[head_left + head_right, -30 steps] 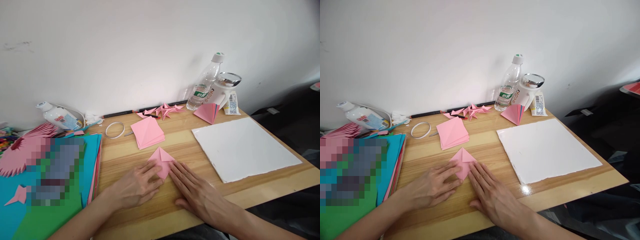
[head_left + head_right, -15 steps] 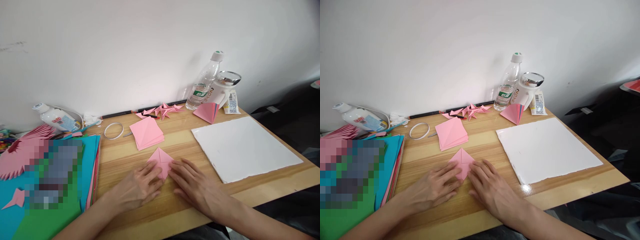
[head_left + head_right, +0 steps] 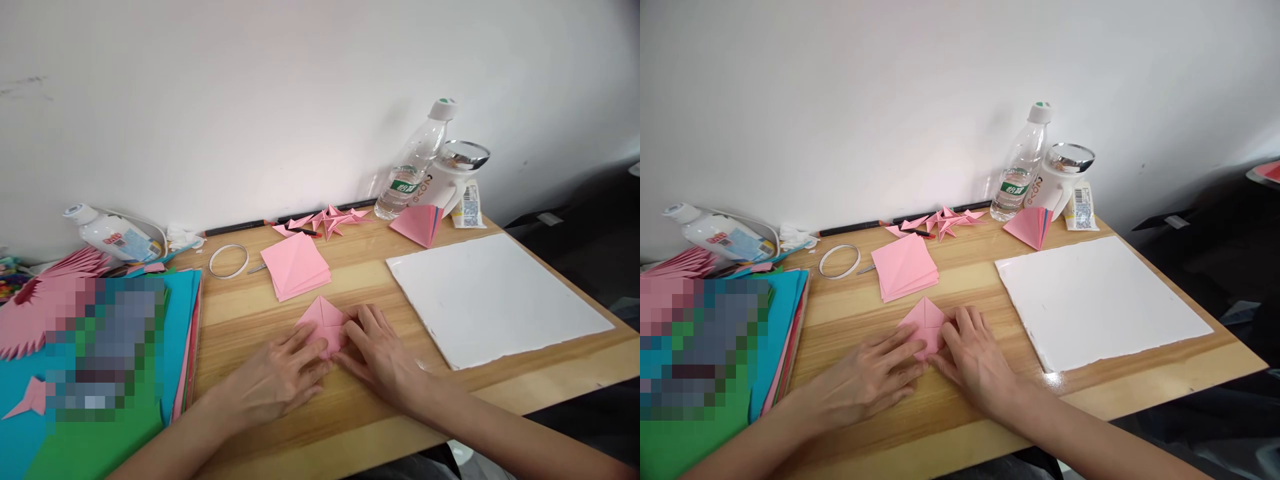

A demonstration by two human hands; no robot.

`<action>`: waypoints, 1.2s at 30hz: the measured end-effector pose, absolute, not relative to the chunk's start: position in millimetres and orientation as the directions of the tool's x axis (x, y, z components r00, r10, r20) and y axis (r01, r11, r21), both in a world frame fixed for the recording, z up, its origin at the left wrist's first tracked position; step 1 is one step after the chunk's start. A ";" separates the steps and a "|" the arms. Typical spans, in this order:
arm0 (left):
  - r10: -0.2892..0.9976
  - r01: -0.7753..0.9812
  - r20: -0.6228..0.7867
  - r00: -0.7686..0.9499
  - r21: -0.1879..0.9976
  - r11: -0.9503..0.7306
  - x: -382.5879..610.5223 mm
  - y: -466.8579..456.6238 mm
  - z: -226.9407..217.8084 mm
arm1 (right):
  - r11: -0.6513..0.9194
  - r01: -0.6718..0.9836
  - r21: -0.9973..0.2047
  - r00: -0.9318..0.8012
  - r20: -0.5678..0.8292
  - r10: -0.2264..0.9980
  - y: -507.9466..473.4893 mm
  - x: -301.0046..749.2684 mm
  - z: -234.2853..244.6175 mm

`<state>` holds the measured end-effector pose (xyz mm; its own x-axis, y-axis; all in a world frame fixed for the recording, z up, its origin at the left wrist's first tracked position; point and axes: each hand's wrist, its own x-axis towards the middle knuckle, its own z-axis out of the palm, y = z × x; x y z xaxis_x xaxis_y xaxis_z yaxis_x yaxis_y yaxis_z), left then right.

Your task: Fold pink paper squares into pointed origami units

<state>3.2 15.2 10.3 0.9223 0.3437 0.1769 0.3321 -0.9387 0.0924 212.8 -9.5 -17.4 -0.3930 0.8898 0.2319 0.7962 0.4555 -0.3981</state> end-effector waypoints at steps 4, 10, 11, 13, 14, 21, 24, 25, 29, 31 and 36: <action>0.346 0.336 0.184 0.920 0.086 -0.938 2.5 15.3 9.9 | 0.449 0.772 -0.450 -0.378 0.243 0.894 -8.9 213.2 -20.3; 0.352 0.339 0.187 0.917 0.096 -0.936 2.4 14.8 8.3 | 0.447 0.767 -0.460 -0.370 0.253 0.894 -9.1 212.9 -21.1; 0.357 0.344 0.183 0.916 0.097 -0.934 2.7 14.4 8.5 | 0.442 0.771 -0.458 -0.363 0.253 0.897 -9.1 213.0 -21.6; 0.373 0.361 0.168 0.912 0.098 -0.927 3.3 13.4 9.5 | 0.431 0.777 -0.460 -0.349 0.255 0.902 -8.3 213.5 -22.2; 0.379 0.367 0.153 0.913 0.100 -0.925 3.7 13.0 10.3 | 0.427 0.779 -0.460 -0.343 0.258 0.903 -7.7 213.9 -22.1; 0.383 0.370 0.096 0.919 0.132 -0.920 3.4 12.4 14.8 | 0.407 0.837 -0.366 -0.322 0.272 0.907 -1.6 218.5 -14.5; 0.386 0.370 0.100 0.917 0.143 -0.918 3.0 12.7 14.2 | 0.410 0.850 -0.331 -0.322 0.290 0.901 0.9 222.3 -15.2; 0.384 0.368 0.099 0.918 0.147 -0.918 3.0 12.9 13.8 | 0.407 0.856 -0.319 -0.317 0.298 0.900 2.0 224.2 -16.2; 0.377 0.359 0.104 0.920 0.154 -0.920 2.9 13.6 12.8 | 0.388 0.871 -0.299 -0.295 0.314 0.903 7.4 232.2 -20.0; 0.372 0.354 0.110 0.922 0.151 -0.923 2.6 14.0 13.2 | 0.385 0.869 -0.312 -0.288 0.314 0.905 10.0 235.5 -20.7; 0.371 0.353 0.112 0.922 0.149 -0.924 2.3 13.0 16.3 | 0.393 0.830 -0.395 -0.265 0.342 0.902 11.5 236.1 -19.0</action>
<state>2.3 13.0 16.3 0.9219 0.3709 0.1122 0.3534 -0.9235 0.1489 236.1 11.5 -19.0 -0.2647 0.9017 0.3418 0.8303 0.3934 -0.3949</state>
